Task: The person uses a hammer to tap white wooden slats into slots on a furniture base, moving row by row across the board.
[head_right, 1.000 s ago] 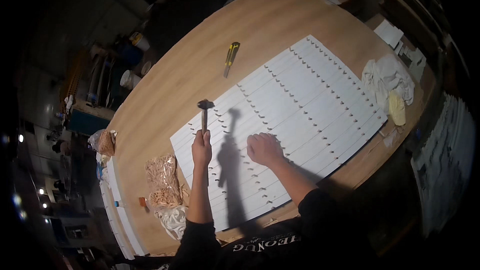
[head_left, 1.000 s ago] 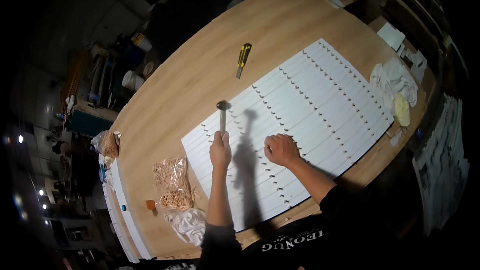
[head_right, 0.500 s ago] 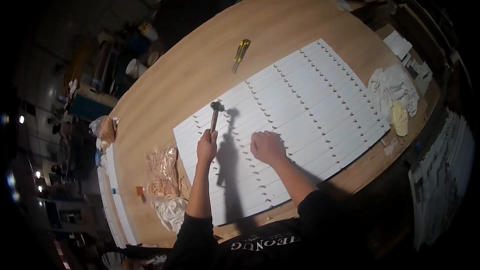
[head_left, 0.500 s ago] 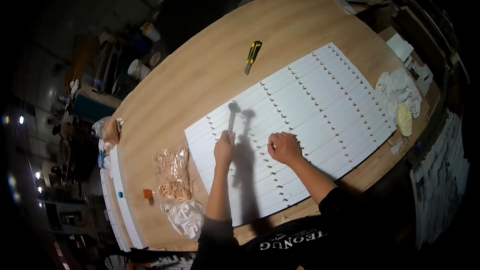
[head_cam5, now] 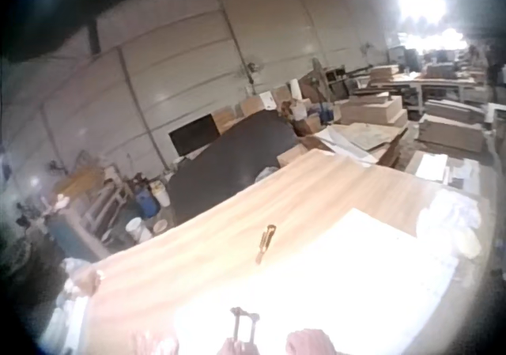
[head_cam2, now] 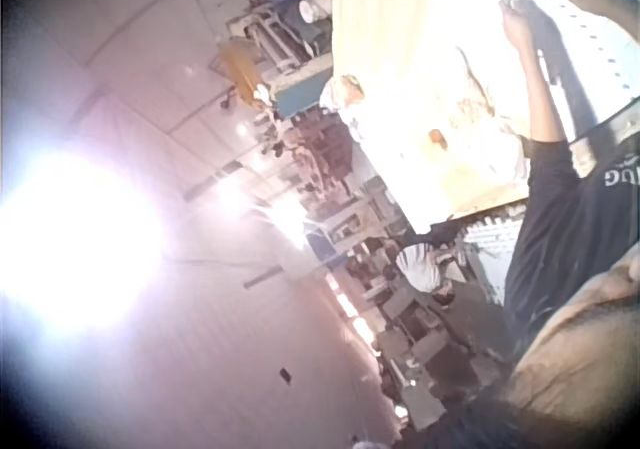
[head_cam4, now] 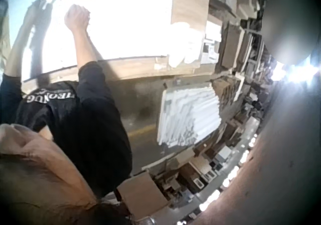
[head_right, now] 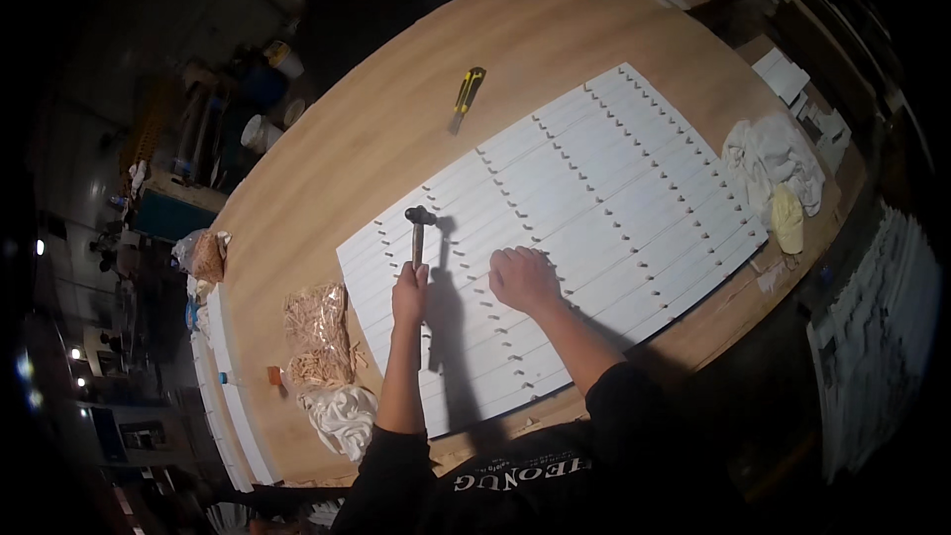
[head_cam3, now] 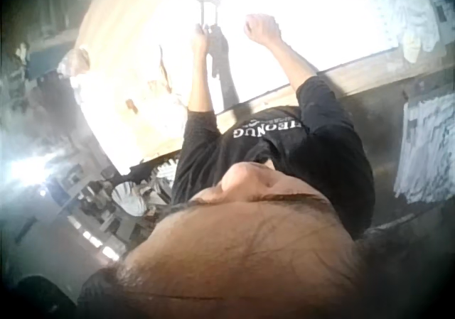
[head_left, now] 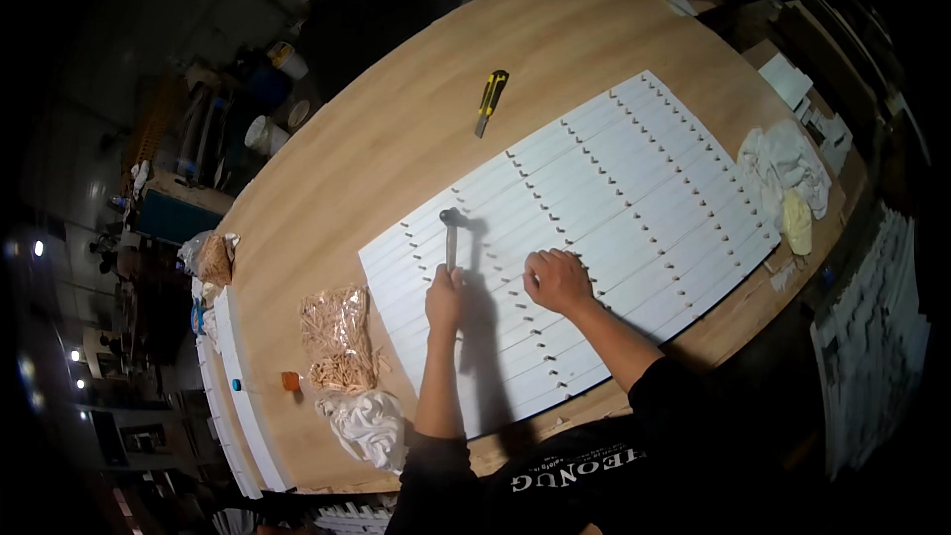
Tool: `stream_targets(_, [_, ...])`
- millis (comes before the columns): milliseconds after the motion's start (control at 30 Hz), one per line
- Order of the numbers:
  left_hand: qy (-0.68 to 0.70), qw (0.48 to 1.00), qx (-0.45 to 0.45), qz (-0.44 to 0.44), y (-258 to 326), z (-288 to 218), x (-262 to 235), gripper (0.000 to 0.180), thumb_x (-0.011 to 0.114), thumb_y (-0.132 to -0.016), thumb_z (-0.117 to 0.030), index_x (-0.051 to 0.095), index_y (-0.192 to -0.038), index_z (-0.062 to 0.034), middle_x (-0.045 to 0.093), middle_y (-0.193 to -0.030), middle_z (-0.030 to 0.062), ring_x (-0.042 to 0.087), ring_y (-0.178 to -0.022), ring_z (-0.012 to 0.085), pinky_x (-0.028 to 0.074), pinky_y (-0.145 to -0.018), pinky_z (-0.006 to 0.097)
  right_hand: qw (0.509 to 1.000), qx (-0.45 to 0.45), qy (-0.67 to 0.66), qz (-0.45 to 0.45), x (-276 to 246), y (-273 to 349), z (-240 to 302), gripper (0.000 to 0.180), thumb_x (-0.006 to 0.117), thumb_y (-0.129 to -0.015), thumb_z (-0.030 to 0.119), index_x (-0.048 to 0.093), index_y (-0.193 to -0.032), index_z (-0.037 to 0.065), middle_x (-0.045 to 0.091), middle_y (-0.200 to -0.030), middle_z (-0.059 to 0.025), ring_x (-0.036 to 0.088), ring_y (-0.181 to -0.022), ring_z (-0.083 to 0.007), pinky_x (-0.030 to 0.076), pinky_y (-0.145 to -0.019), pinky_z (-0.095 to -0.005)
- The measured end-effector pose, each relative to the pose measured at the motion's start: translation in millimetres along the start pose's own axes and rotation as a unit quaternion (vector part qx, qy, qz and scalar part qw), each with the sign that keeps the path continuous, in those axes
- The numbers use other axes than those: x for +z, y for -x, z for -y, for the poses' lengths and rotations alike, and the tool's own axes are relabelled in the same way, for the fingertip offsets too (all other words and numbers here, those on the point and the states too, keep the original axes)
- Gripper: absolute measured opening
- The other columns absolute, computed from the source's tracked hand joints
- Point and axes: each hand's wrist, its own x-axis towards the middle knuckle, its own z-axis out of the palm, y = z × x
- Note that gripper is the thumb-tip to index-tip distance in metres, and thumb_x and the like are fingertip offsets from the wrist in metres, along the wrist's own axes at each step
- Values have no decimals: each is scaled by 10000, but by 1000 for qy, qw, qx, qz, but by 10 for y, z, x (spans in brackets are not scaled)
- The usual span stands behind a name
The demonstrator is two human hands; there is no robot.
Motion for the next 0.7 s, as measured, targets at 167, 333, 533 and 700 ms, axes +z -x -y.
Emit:
stream_targets(167, [52,999,4,-15,260,-104,-116,289,434,-953,-344,523,-957,-69,625,-763,212,584,-742,447,431,-650,515,999,16,9,26,28,27,-31,103,599,-751,136,499,-751,113,558,-678,-64,568,-707,-276,442,-655,-421])
stream_targets(333, [10,1000,6,19,241,10,-22,286,438,-954,-341,530,-956,-70,618,-762,217,582,-740,440,428,-635,500,999,15,13,33,26,44,0,99,597,-752,141,503,-746,110,552,-668,-67,565,-704,-280,441,-652,-425])
stream_targets(533, [33,997,30,-56,413,-74,10,263,436,-954,-324,542,-956,-84,620,-759,217,584,-722,439,437,-640,507,1000,1,3,3,32,36,7,91,596,-754,149,514,-754,111,549,-662,-70,566,-675,-285,445,-632,-432])
stream_targets(700, [60,998,6,5,449,-190,-151,275,437,-952,-339,528,-952,-80,622,-764,218,585,-729,437,439,-647,510,1000,5,4,8,-1,32,-18,85,586,-761,149,517,-759,100,551,-667,-79,563,-678,-290,446,-633,-432])
